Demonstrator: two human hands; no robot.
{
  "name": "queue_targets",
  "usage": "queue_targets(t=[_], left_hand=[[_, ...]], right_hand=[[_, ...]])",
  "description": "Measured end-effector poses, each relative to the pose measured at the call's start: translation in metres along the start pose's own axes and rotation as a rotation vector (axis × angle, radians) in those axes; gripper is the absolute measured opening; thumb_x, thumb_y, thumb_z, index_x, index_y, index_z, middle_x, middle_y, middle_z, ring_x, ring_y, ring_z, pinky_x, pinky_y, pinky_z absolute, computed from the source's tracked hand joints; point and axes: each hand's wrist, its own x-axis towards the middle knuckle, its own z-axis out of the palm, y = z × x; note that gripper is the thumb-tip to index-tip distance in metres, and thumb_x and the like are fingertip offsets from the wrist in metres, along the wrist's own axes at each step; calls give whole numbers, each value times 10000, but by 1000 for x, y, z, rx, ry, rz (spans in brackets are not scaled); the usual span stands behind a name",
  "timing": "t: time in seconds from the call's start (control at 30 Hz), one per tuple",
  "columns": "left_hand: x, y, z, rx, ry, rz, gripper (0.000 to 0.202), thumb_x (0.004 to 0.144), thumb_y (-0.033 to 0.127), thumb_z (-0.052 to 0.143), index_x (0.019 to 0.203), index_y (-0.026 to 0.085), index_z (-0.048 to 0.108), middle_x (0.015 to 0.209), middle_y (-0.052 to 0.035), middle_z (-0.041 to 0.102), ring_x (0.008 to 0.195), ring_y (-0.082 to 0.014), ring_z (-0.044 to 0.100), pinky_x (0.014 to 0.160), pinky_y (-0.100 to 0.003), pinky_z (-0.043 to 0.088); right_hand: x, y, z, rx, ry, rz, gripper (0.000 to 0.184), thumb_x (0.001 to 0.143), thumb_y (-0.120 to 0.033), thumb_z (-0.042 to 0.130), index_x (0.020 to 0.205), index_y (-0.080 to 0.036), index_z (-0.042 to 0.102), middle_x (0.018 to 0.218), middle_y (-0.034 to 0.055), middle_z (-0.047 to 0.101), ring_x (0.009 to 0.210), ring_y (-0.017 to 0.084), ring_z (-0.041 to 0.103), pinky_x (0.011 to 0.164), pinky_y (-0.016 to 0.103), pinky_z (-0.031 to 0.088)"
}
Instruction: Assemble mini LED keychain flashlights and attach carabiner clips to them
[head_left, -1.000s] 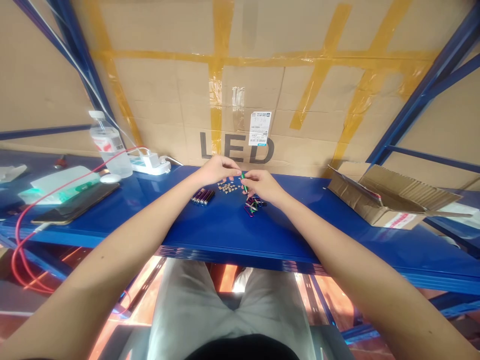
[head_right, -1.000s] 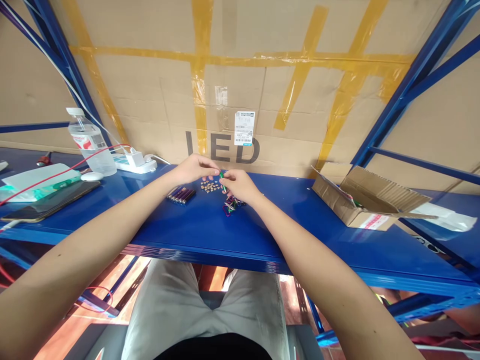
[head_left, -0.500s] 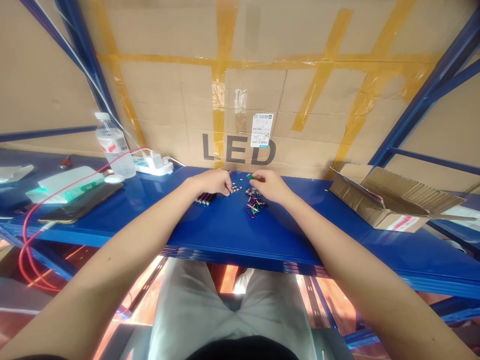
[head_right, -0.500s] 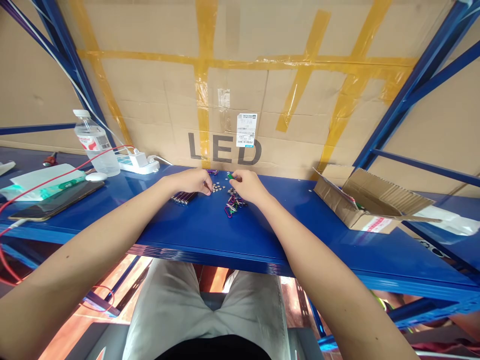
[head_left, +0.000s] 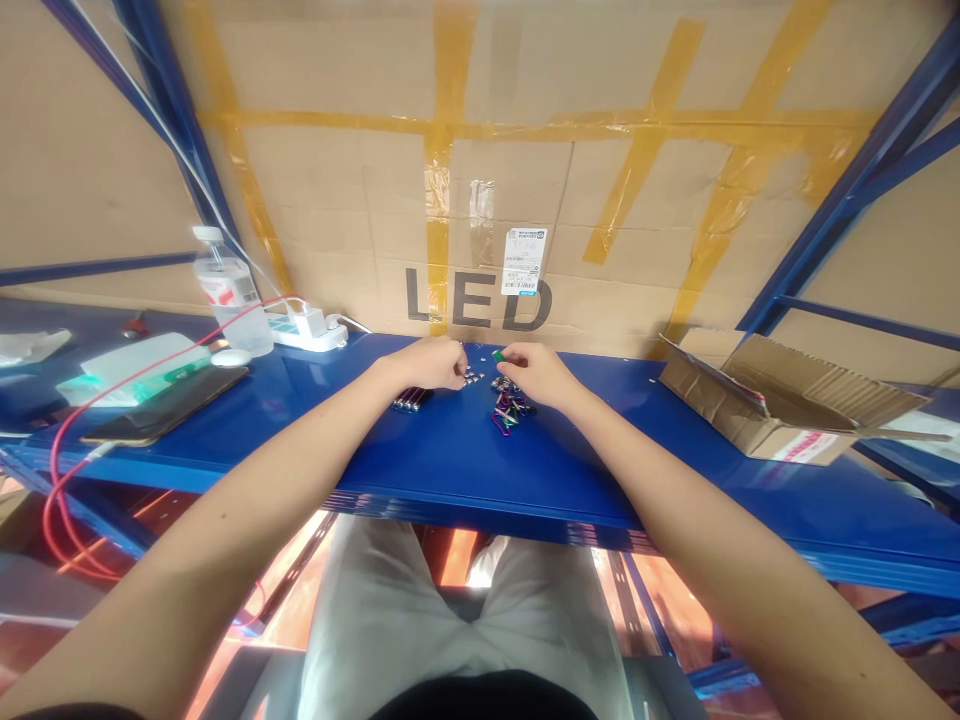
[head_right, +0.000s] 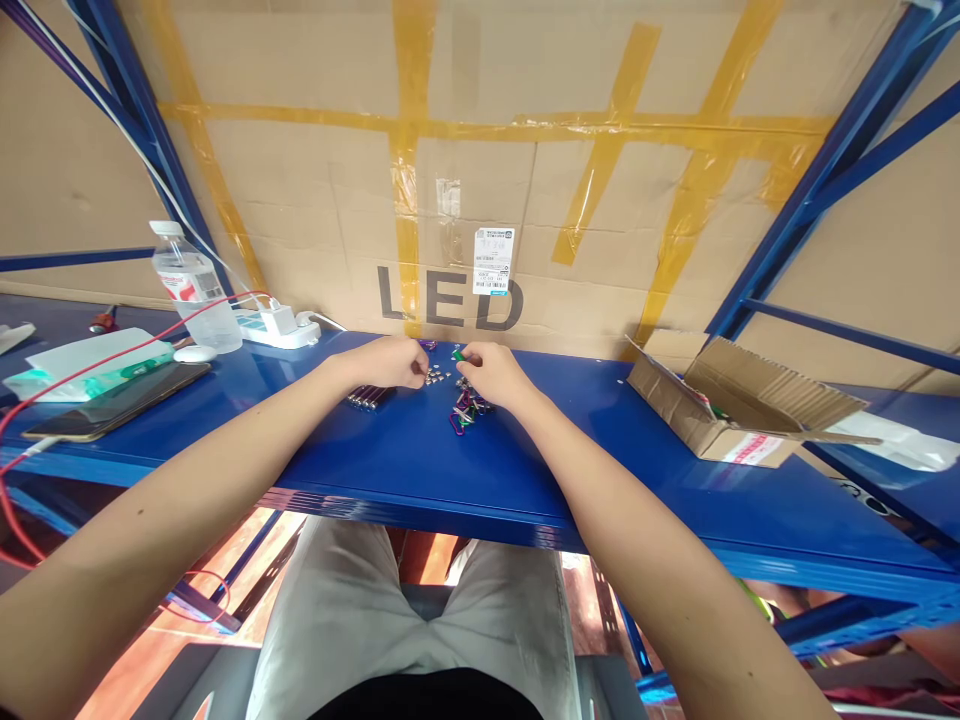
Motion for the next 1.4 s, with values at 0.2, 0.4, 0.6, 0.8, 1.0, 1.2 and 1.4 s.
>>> queue_targets(t=[0.2,0.4,0.6,0.8,1.0,1.2,1.4], left_hand=[[10,10,7,-635,316,-93,162,838,257,655,853,135,760,661,-27,661,504,-88,520,486,-241,413],[10,23,9,-793,342,-119,114,846,197,682,843,108,754,643,-28,651,463,-75,547,412,-218,442],[10,20,11,-819,297,-117,135,825,218,717,859,94,760,651,-34,656,452,-91,573,405,-245,498],[12,23,11,-961,284,-178,87,775,157,737,809,78,752,722,-84,686,606,-134,629,470,-278,567],[11,26,11,-1077,249,-249,137,731,164,801,811,71,740,730,-85,684,623,-118,609,541,-298,593],[10,22,5,-980,273,-184,110,790,204,733,810,96,745,794,-105,709,651,-123,620,550,-276,552],[8,-15,-3,-290,240,-22,120,750,165,675,832,162,763,836,-60,747,731,-154,652,675,-279,499]], right_hand=[[-2,-4,3,104,-32,-48,159,835,-318,634,903,-190,699,805,15,707,691,168,593,698,313,453],[-4,-9,4,154,5,-89,156,827,-312,635,895,-195,714,828,15,719,708,168,595,716,312,455],[-4,-7,4,150,4,-94,149,827,-306,633,886,-195,713,785,4,701,691,165,586,700,308,447],[-3,-4,5,147,1,-113,137,827,-282,637,884,-189,721,821,18,715,731,171,610,725,315,463],[-1,-1,6,161,6,-127,155,834,-271,636,928,-192,730,882,31,746,783,184,647,761,328,493],[2,4,5,240,27,-194,158,798,-248,660,923,-199,743,972,44,744,894,204,660,872,369,514],[-3,-3,1,366,-97,-262,154,777,-266,677,896,-206,753,1016,55,718,920,208,664,871,385,540]])
